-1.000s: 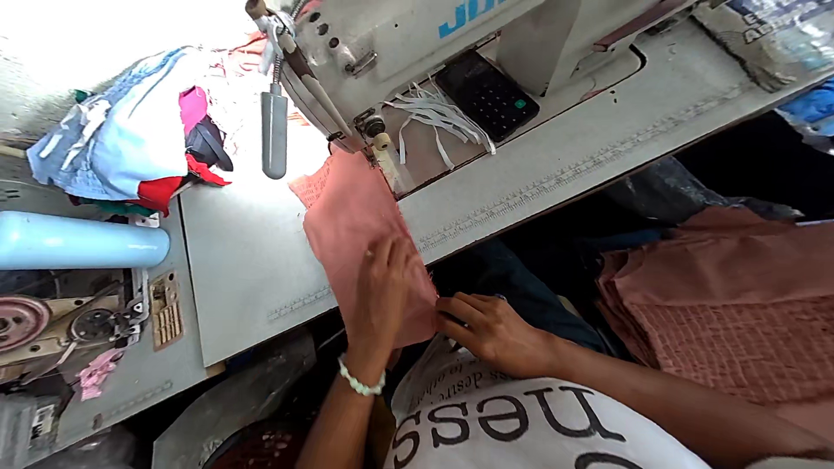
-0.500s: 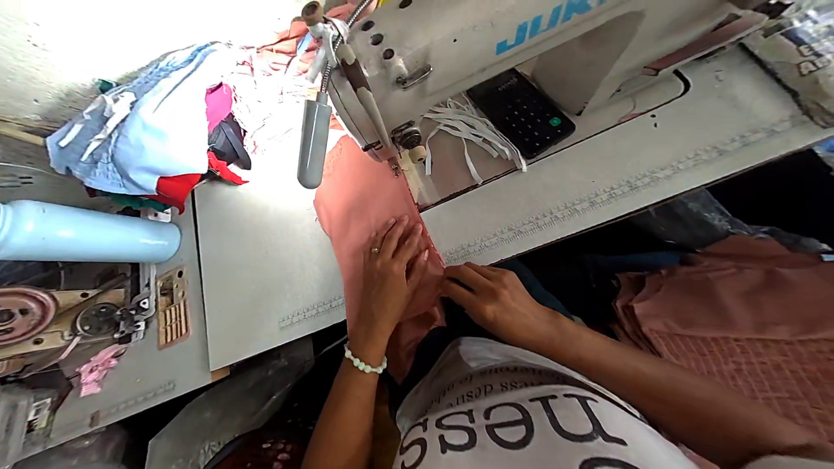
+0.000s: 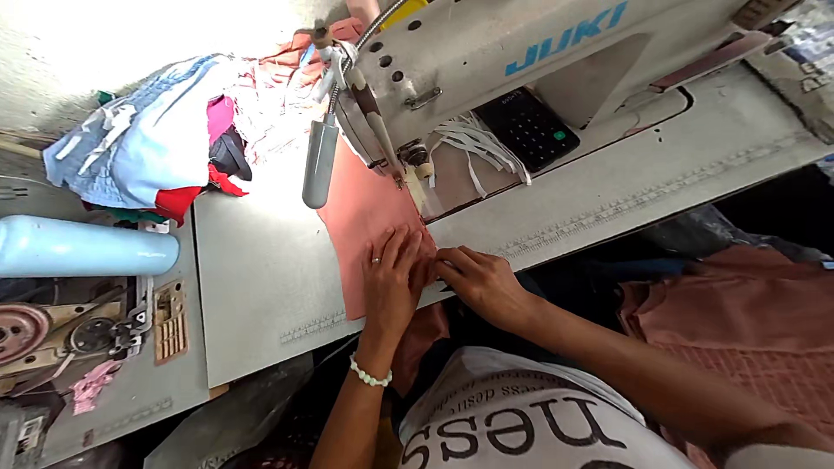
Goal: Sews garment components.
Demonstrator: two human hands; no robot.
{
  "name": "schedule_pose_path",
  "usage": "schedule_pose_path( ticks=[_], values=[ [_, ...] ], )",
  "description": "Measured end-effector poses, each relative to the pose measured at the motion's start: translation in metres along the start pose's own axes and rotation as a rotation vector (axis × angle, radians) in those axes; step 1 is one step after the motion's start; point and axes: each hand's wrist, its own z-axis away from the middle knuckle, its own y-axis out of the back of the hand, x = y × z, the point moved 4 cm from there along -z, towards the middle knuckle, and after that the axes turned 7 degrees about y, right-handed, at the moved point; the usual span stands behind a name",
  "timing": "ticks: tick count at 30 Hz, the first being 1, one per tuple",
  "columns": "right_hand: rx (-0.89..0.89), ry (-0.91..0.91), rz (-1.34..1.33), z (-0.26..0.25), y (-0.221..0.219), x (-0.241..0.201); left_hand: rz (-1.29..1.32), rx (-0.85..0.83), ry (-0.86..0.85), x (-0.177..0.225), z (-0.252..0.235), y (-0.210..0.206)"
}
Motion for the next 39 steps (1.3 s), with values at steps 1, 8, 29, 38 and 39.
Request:
schedule_pose_path(
  ticks=[1, 8, 29, 38, 39],
  values=[
    [0.0, -0.001, 0.016, -0.001, 0.0, 0.0, 0.01, -0.014, -0.008, -0.003, -0.002, 0.0],
    [-0.009, -0.001, 0.058, -0.025, -0.009, 0.018, -0.001, -0.031, -0.102, -0.024, -0.037, -0.001],
    [0.004, -0.219, 0.037, -0.064, 0.026, 0.089, 0.035, -0.048, -0.147, -0.069, -0.135, 0.003],
    [0.152, -0.663, 0.54, 0.055, 0.149, 0.183, 0.005, -0.068, -0.129, -0.067, -0.128, 0.001],
    [0.133, -0.689, 0.524, 0.059, 0.144, 0.184, 0.005, -0.085, -0.11, -0.065, -0.124, 0.002]
  ],
)
